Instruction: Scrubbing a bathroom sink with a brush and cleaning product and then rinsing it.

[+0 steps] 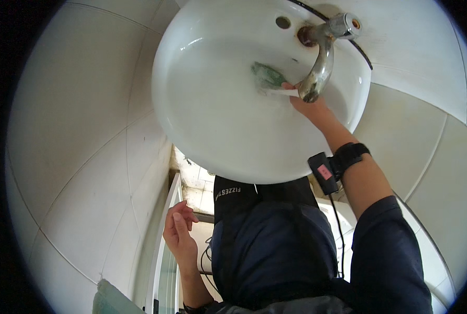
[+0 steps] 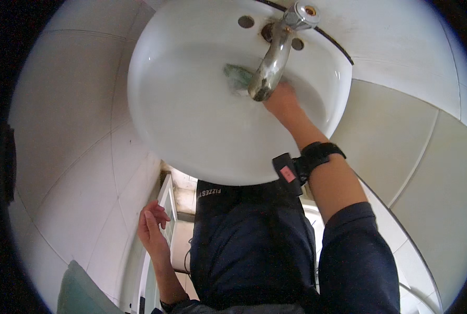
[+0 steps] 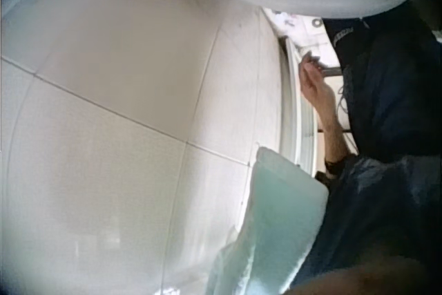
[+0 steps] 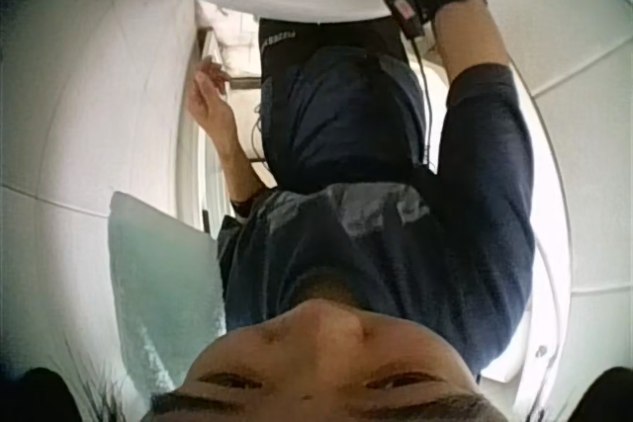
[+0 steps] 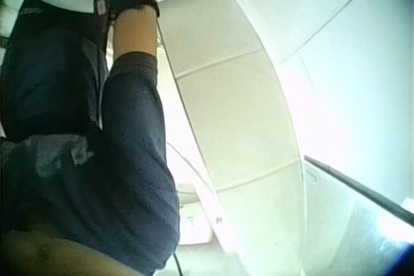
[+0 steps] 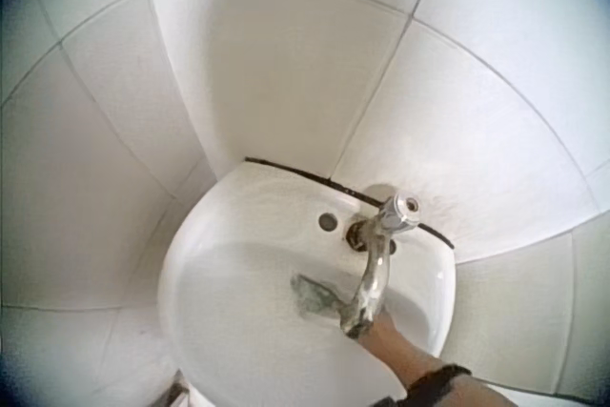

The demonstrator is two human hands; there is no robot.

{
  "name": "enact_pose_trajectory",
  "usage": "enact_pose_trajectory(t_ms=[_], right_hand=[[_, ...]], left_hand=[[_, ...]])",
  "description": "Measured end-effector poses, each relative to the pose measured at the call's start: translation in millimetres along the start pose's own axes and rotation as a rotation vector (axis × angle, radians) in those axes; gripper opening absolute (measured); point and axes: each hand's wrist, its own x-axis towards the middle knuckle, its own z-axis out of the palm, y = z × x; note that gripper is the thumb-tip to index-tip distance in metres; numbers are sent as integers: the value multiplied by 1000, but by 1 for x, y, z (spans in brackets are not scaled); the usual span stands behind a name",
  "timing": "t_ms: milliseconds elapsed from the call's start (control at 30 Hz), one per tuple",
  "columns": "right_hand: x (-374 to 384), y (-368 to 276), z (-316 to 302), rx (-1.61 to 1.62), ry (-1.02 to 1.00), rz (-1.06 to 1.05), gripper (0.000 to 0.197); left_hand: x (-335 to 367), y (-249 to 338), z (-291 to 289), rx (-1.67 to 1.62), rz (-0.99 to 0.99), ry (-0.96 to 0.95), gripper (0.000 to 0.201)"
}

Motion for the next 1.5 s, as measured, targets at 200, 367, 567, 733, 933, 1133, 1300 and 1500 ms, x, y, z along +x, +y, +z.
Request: enact_pose_trajectory(t_ms=[200,367,567,733,933,1133,1300,1500], right_hand=[[-20,11,-17,-324,-325,432,35],[16,-4,3,-149,-64,326,28],[-12,-28,-22,-66,-432,611,44],[6,-14,7,108,-257,428,50],[26,-27,18,-95,-267,472,40],[-4,19,23,-202,-163,508,41],[19,-71,29,-33,-166,385,58],[-15,11,45,-123,-171,461,66]], left_hand=[[-2,-10,-9,-1,-14,40,34],[0,-9,-9,-33,-43,-11,35],[0,-12,-8,-46,-14,-3,35],[-1,-5,-12,-38,-31,-30,35],[-1,-7,-9,-18,-58,-19,36],[-3,1,3,-31,-62,-5,41],[-8,1,2,-18,-74,-39,41],[-2,-1,-4,-36,-89,31,38]])
